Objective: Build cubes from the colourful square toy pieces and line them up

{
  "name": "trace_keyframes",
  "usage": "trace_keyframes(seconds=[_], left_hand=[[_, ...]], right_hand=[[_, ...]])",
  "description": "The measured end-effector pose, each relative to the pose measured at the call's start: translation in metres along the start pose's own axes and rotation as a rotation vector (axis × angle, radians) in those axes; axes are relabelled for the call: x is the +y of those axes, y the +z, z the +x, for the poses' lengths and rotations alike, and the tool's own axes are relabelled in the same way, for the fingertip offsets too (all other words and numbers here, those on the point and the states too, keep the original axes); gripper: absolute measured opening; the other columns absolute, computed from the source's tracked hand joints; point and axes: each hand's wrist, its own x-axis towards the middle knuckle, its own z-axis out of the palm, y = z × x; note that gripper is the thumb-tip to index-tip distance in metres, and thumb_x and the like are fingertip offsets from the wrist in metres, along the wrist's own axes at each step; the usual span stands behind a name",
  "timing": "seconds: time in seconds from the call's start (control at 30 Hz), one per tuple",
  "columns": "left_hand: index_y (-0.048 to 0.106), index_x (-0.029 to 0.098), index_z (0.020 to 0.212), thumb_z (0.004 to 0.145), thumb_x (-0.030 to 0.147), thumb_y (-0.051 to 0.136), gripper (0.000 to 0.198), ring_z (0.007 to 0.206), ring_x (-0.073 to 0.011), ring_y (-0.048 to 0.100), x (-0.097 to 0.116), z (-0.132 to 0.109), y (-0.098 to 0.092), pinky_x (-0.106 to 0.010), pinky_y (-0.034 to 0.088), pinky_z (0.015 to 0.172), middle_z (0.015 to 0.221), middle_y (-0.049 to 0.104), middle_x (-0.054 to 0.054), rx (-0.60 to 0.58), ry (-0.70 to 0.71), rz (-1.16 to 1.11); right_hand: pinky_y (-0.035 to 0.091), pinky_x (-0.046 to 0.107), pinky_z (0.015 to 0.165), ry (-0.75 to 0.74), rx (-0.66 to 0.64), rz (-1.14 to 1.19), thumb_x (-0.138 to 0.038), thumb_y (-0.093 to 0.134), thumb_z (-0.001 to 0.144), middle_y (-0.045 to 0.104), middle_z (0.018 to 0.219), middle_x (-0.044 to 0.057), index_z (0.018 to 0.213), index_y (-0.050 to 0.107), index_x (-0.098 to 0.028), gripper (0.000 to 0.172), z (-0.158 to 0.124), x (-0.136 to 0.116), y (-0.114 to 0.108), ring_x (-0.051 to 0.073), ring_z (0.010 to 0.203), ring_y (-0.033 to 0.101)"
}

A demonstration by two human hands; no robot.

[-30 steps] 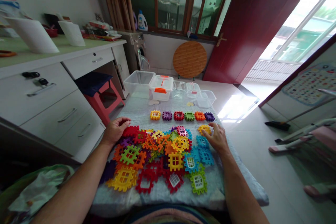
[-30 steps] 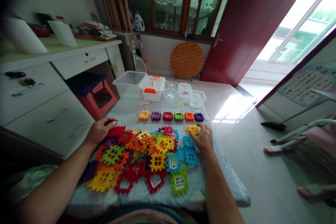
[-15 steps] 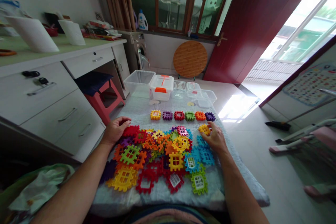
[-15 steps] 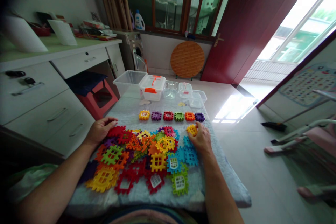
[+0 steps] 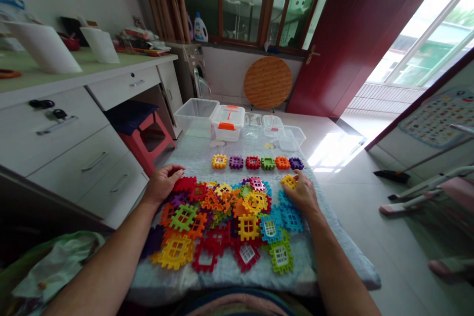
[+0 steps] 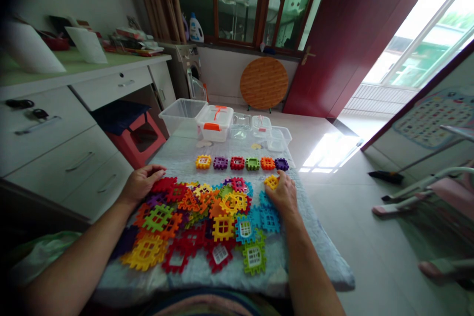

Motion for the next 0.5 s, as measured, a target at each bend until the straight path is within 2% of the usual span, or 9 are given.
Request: trace_keyframes(seconds=[0.27,0.5], left_hand=[[0.069,0.017,0.090,0.072,0.048,0.064,0.036,0.067,-0.0174,0.061,-0.005,0.002,0.000,-0.025,0.047,0.063,0.078,0.069,-0.003,-0.007,0.017,0.001],[0.070,0.019,0.089,0.073,0.046,0.064,0.033,0.070,-0.0178,0.063,-0.009,0.004,0.000,-0.024,0.048,0.065,0.080,0.071,-0.002,0.002,0.044,0.016]], right_hand=[[0.044,0.044,0.087,0.018,-0.001,0.012,-0.038,0.062,0.070,0.066,0.105,0.010,0.127,0.052,-0.019,0.061,0.003,0.019,0.002,0.029,0.097,0.058],[0.044,0.044,0.088,0.038,0.002,0.049,-0.039,0.064,0.068,0.067,0.102,0.008,0.127,0.052,-0.021,0.063,0.003,0.022,0.004,0.029,0.097,0.059]])
